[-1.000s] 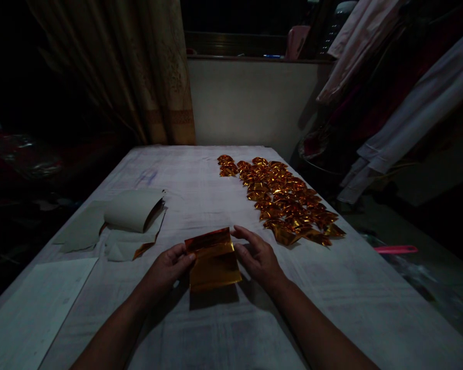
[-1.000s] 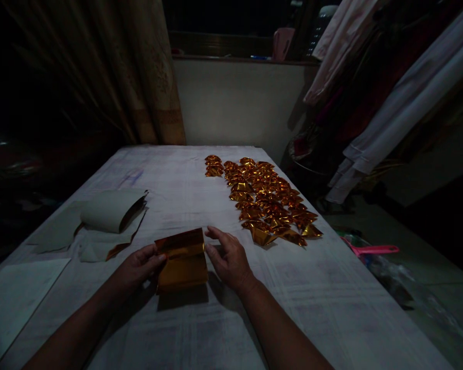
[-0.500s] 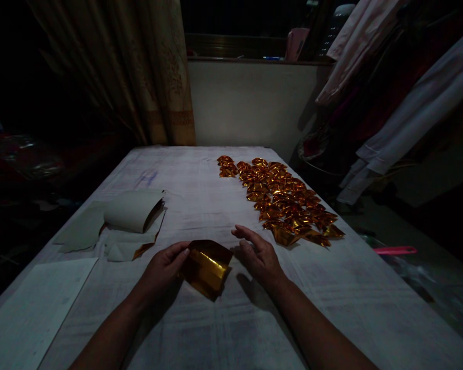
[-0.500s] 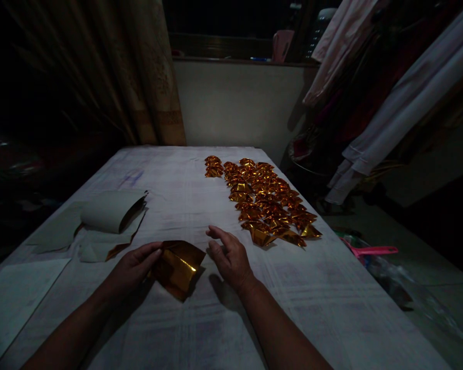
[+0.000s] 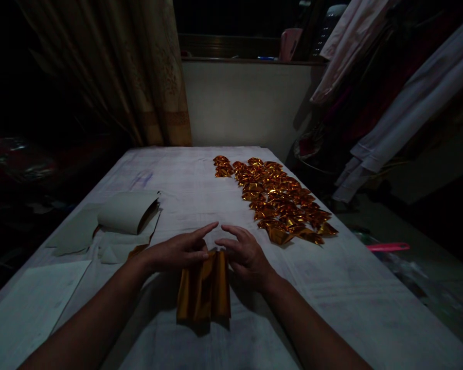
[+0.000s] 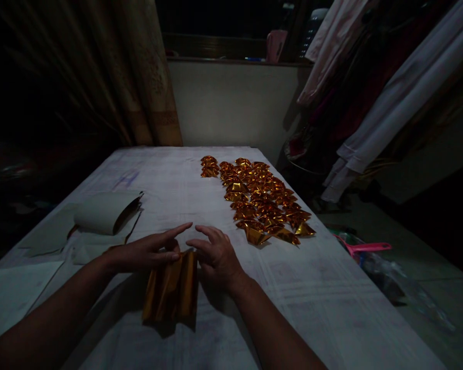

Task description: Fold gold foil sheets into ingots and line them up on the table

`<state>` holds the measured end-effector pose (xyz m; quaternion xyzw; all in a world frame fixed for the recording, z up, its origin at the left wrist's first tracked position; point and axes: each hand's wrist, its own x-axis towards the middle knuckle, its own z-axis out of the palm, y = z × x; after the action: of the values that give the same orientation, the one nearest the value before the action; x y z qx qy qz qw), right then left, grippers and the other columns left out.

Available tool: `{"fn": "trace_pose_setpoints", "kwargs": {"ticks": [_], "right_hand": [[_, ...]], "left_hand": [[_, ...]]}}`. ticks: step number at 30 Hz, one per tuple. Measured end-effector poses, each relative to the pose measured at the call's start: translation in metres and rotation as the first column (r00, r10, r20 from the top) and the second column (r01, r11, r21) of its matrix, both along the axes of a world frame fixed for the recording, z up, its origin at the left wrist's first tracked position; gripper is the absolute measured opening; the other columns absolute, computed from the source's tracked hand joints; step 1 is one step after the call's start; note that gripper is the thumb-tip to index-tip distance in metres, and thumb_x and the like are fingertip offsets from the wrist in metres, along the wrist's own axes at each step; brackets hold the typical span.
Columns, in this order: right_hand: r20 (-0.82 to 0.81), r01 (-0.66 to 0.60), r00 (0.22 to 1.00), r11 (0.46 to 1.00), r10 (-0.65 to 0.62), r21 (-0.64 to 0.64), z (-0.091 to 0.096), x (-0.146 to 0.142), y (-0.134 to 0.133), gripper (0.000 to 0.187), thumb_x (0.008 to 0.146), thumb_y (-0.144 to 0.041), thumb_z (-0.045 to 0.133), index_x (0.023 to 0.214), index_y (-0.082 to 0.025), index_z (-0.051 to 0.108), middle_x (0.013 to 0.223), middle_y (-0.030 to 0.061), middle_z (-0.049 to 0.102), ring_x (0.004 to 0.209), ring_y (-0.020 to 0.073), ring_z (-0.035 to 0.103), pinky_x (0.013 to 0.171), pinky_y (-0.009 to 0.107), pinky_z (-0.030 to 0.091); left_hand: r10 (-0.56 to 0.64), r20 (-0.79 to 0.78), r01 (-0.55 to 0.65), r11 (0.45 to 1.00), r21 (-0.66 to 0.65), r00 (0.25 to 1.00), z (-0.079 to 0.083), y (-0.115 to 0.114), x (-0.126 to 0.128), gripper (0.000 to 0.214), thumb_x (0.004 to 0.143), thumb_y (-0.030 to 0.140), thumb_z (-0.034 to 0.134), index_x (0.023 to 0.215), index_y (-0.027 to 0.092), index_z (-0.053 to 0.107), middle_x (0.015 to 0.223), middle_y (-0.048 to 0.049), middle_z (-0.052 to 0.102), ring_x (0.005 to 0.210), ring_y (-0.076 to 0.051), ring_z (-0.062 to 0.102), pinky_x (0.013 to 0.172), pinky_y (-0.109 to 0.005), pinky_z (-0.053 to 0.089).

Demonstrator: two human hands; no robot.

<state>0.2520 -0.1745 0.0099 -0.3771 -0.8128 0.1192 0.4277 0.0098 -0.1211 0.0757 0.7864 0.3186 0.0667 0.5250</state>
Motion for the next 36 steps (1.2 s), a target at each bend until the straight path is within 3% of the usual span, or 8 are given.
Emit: {"fn": "trace_pose_setpoints", "kwargs": {"ticks": [6, 12, 17, 21, 25, 28, 32, 36], "right_hand": [[0.085, 0.037, 0.996, 0.999, -0.039, 0.019, 0.007, -0.002, -0.005, 0.03, 0.082, -0.019, 0.064, 0.109, -0.028, 0.072, 0.152, 0.0095, 0.046, 0.139, 0.0291, 0.043, 0.107, 0.048, 0.041], [0.131, 0.07, 0.987, 0.98, -0.096, 0.186, 0.01, -0.003, -0.006, 0.02, 0.087, -0.025, 0.067, 0.104, -0.032, 0.074, 0.15, 0.008, 0.049, 0.137, 0.029, 0.046, 0.103, 0.046, 0.042], [0.14, 0.184, 0.96, 0.925, -0.241, 0.332, 0.011, -0.003, -0.005, 0.011, 0.094, -0.025, 0.062, 0.096, -0.027, 0.073, 0.136, 0.01, 0.063, 0.129, 0.0272, 0.053, 0.1, 0.043, 0.042], [0.184, 0.254, 0.922, 0.89, -0.341, 0.378, 0.012, -0.004, -0.006, 0.014, 0.098, -0.025, 0.058, 0.092, -0.024, 0.071, 0.128, 0.0088, 0.069, 0.121, 0.0258, 0.057, 0.098, 0.041, 0.041], [0.287, 0.174, 0.923, 0.943, -0.256, 0.284, 0.01, -0.01, -0.009, 0.009, 0.095, -0.02, 0.063, 0.091, -0.023, 0.071, 0.118, 0.0053, 0.074, 0.11, 0.0231, 0.061, 0.093, 0.038, 0.042], [0.374, 0.088, 0.916, 0.983, -0.144, 0.164, 0.006, -0.015, -0.012, 0.007, 0.09, -0.017, 0.067, 0.09, -0.022, 0.071, 0.107, 0.0035, 0.076, 0.098, 0.0206, 0.064, 0.085, 0.037, 0.042], [0.419, 0.074, 0.905, 0.997, -0.074, 0.016, 0.005, -0.015, -0.016, 0.008, 0.084, -0.016, 0.069, 0.088, -0.022, 0.071, 0.093, 0.0013, 0.077, 0.087, 0.0191, 0.065, 0.08, 0.036, 0.042], [0.379, 0.063, 0.925, 0.994, -0.025, -0.09, 0.009, -0.011, -0.017, 0.014, 0.08, -0.015, 0.07, 0.089, -0.025, 0.073, 0.099, 0.0013, 0.076, 0.092, 0.0202, 0.066, 0.084, 0.036, 0.043]], "left_hand": [[0.015, 0.023, -0.013, 0.996, -0.088, 1.0, 0.006, 0.005, 0.015, 0.085, 0.087, 0.049, 0.066, 0.159, 0.026, 0.026, 0.075, 0.0041, 0.06, 0.066, -0.013, 0.052, 0.061, -0.022, 0.041], [0.035, 0.071, -0.026, 0.991, -0.131, 0.997, 0.0, 0.013, 0.02, 0.086, 0.084, 0.041, 0.071, 0.158, 0.028, 0.03, 0.083, 0.0022, 0.07, 0.073, -0.014, 0.062, 0.068, -0.023, 0.048], [0.248, 0.11, -0.267, 0.935, 0.232, 0.963, 0.002, 0.007, 0.016, 0.058, 0.081, 0.046, 0.07, 0.135, 0.025, 0.063, 0.131, -0.0095, 0.067, 0.121, -0.027, 0.061, 0.103, -0.039, 0.047], [0.279, 0.068, -0.276, 0.825, 0.493, 0.958, 0.005, -0.022, 0.002, 0.043, 0.092, 0.053, 0.056, 0.122, 0.025, 0.07, 0.127, -0.0095, 0.07, 0.118, -0.028, 0.062, 0.106, -0.044, 0.043], [0.269, -0.001, -0.189, 0.681, 0.707, 0.963, -0.013, -0.061, -0.011, 0.059, 0.077, 0.058, 0.076, 0.126, 0.028, 0.068, 0.13, -0.0111, 0.068, 0.117, -0.034, 0.061, 0.104, -0.052, 0.043], [0.324, -0.051, -0.165, 0.605, 0.779, 0.945, -0.035, -0.079, -0.015, 0.041, 0.085, 0.036, 0.071, 0.125, 0.027, 0.067, 0.121, -0.0105, 0.072, 0.108, -0.031, 0.065, 0.095, -0.049, 0.048], [0.348, -0.074, -0.144, 0.559, 0.816, 0.935, -0.05, -0.085, -0.017, 0.035, 0.088, 0.015, 0.059, 0.12, 0.024, 0.07, 0.111, -0.0098, 0.074, 0.097, -0.028, 0.067, 0.084, -0.044, 0.052], [0.406, -0.078, -0.166, 0.532, 0.83, 0.911, -0.049, -0.09, -0.017, 0.029, 0.088, 0.017, 0.06, 0.113, 0.026, 0.072, 0.096, -0.0074, 0.072, 0.085, -0.026, 0.065, 0.077, -0.041, 0.051]]}}
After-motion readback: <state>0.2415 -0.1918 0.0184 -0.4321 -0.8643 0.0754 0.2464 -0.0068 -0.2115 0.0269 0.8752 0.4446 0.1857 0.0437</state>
